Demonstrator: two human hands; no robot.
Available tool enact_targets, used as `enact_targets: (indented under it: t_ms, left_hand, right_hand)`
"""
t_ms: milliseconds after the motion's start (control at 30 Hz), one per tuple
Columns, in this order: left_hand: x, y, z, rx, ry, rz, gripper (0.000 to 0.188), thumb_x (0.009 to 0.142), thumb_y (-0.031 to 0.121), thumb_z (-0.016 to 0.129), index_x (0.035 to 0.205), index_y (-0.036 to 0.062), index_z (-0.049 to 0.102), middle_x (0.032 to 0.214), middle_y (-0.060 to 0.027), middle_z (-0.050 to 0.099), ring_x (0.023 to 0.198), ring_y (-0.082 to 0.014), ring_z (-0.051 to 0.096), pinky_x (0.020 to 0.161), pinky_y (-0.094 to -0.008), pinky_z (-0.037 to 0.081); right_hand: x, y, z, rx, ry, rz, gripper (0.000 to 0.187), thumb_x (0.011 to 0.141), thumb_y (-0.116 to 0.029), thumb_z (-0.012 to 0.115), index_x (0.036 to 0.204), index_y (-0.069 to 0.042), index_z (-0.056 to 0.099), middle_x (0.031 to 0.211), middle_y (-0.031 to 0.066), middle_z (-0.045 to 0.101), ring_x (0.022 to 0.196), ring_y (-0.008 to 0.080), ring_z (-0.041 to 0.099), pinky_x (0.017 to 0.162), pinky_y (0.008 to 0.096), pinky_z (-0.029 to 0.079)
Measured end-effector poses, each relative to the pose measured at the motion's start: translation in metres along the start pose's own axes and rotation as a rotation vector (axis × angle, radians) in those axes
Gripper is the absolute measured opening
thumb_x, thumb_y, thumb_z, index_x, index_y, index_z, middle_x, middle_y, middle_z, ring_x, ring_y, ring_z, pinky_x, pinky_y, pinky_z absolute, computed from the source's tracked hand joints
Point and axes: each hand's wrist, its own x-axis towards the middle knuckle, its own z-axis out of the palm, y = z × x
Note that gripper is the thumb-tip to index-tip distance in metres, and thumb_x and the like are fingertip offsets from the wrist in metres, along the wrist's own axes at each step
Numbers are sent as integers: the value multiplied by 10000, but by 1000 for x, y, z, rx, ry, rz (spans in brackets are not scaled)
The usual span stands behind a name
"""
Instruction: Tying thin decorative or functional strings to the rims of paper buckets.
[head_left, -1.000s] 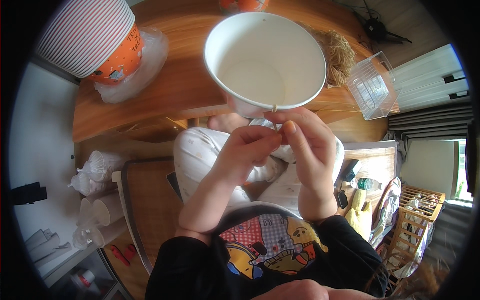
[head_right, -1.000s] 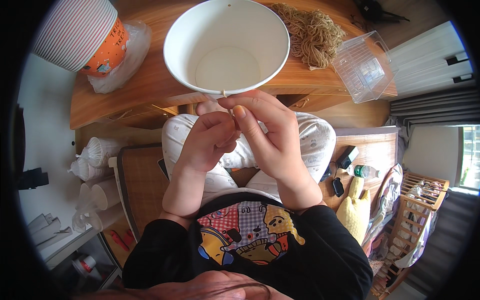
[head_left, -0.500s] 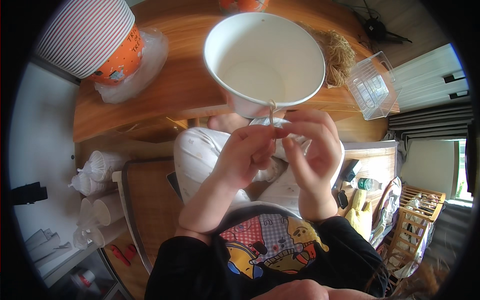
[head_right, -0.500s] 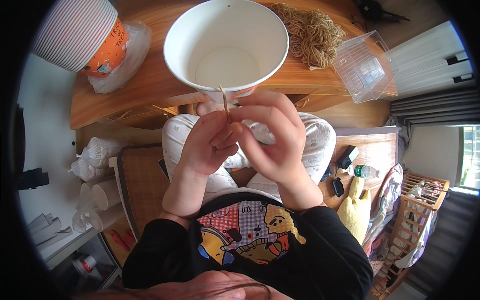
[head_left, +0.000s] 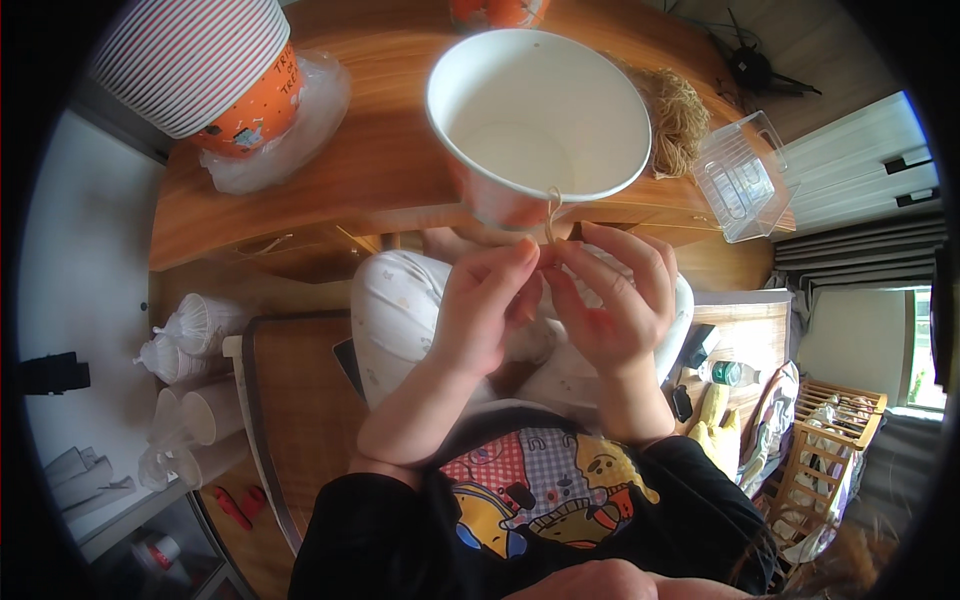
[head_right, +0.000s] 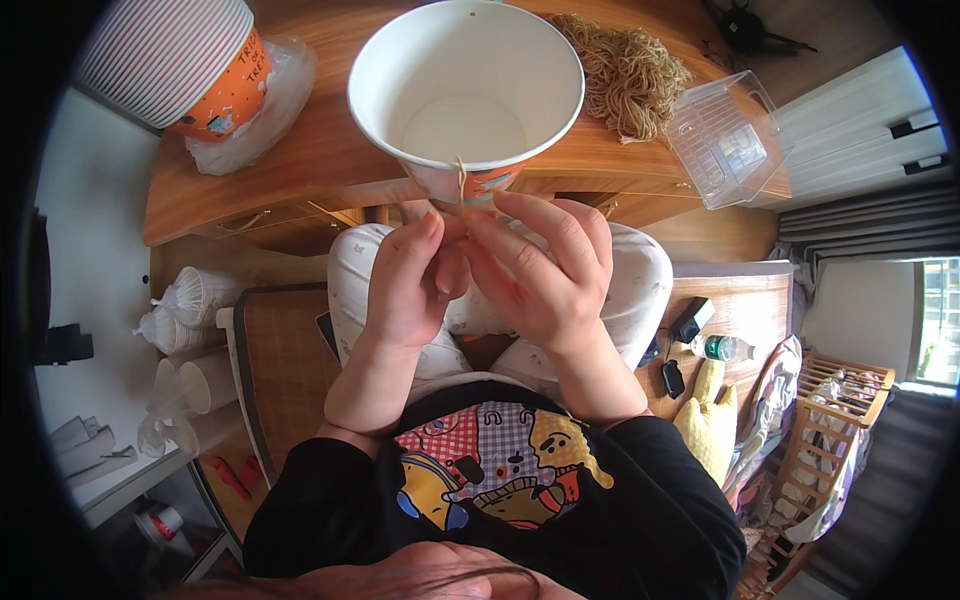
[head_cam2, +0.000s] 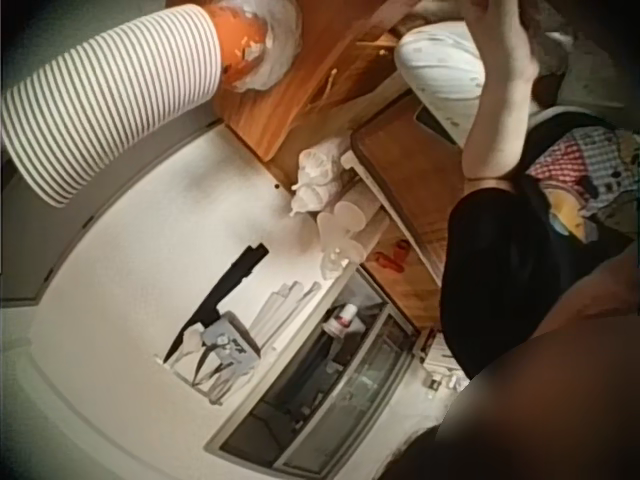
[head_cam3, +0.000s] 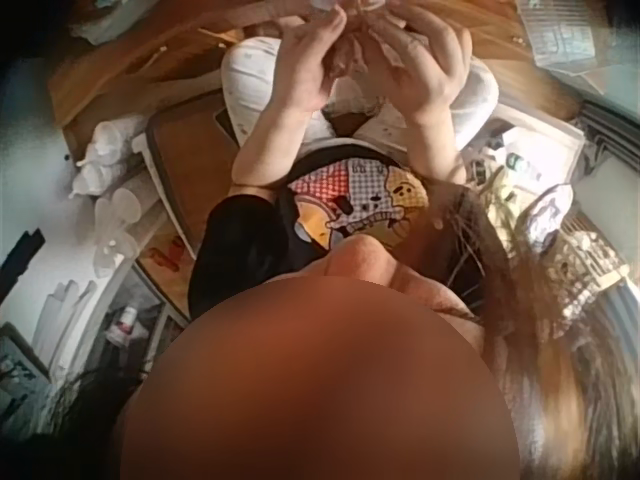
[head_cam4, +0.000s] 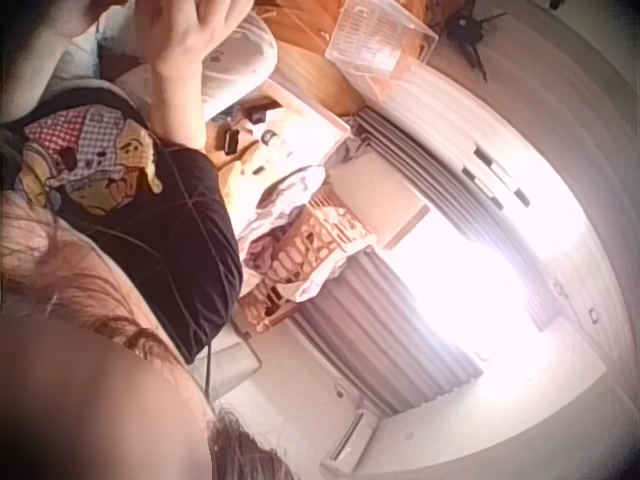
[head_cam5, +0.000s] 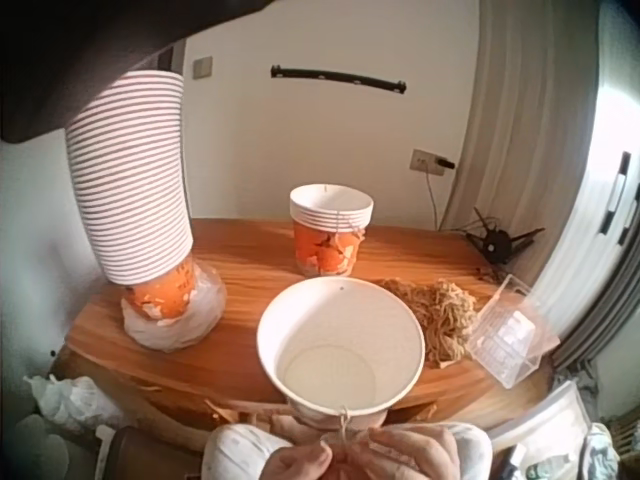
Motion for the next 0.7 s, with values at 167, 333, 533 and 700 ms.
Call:
enact_targets:
  t_ms: [167,333,533,700]
  left_hand:
    - [0,-10,-5,-63,22,27,293,994,312,560,936,50,680,596,28,483,537,-64,418,472,-228,306]
    - [0,-4,4,-76,67,-1,184,963,213,620,934,44,685,616,27,512,546,-61,438,480,-222,309]
    - [5,-8,-12,-209,-55,-5,179,917,172,681,999,19,723,713,26,606,632,-37,512,563,-181,362]
    - [7,-10,-12,-136,-16,12,159,897,145,705,986,13,713,797,-4,666,639,-31,519,554,-175,371]
  right_hand:
    - [-1,0,0,62,-3,33,316,656,-66,802,965,-108,754,1012,51,679,835,225,612,715,311,501]
    - [-4,0,3,147,-5,83,313,653,-42,806,956,-96,750,995,66,677,829,232,612,708,324,496]
    - [-8,4,6,146,16,61,320,634,-59,826,941,-106,750,983,64,676,818,238,607,703,336,489]
    - [-11,6,7,150,39,71,294,622,-74,833,898,-105,734,936,51,678,798,235,601,684,332,477]
